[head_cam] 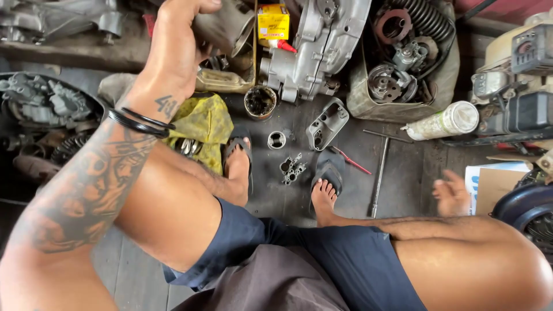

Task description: Inspecting and repairing a motorcycle piston using pliers and a T-handle wrench

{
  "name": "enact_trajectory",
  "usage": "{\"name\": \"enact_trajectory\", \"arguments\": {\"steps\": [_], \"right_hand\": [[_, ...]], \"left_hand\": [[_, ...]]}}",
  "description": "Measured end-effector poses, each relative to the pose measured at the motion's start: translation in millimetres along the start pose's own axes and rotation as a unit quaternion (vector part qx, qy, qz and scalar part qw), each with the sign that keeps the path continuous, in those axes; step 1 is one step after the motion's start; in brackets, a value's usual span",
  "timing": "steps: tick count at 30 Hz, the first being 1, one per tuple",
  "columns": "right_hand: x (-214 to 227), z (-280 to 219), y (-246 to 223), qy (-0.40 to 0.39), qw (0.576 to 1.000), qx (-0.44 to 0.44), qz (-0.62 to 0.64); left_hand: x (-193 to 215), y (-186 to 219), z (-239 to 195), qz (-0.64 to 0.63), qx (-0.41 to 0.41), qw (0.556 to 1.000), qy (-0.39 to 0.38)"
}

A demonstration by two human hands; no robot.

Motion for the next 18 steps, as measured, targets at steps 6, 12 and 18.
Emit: {"name": "enact_trajectory", "arguments": {"steps": [6,12,18], "right_hand": [[45,-19,-203,-0.033,0.997,0.074,-0.016],[-14,32,-311,-0.181,0.972,0.064,-0.134],[-94,102,-416,-0.182,0.884,0.16,-0.4]], "left_hand": [[42,-23,49,0.099,-0.051,0.993,-0.04],[35,-49,61,-0.04,0.086,0.995,-0.017],[-15,-39,46,-0.014,0.05,0.995,-0.083]]}}
Point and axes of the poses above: each hand's wrist, its own z-axis towards the middle knuckle, its own x-axis out of the back of the hand, y = z × x, the point moved 10 cm from there along z, towards the middle knuckle, and after that the axes turned 9 degrees about -x, right-handed, at the moved point
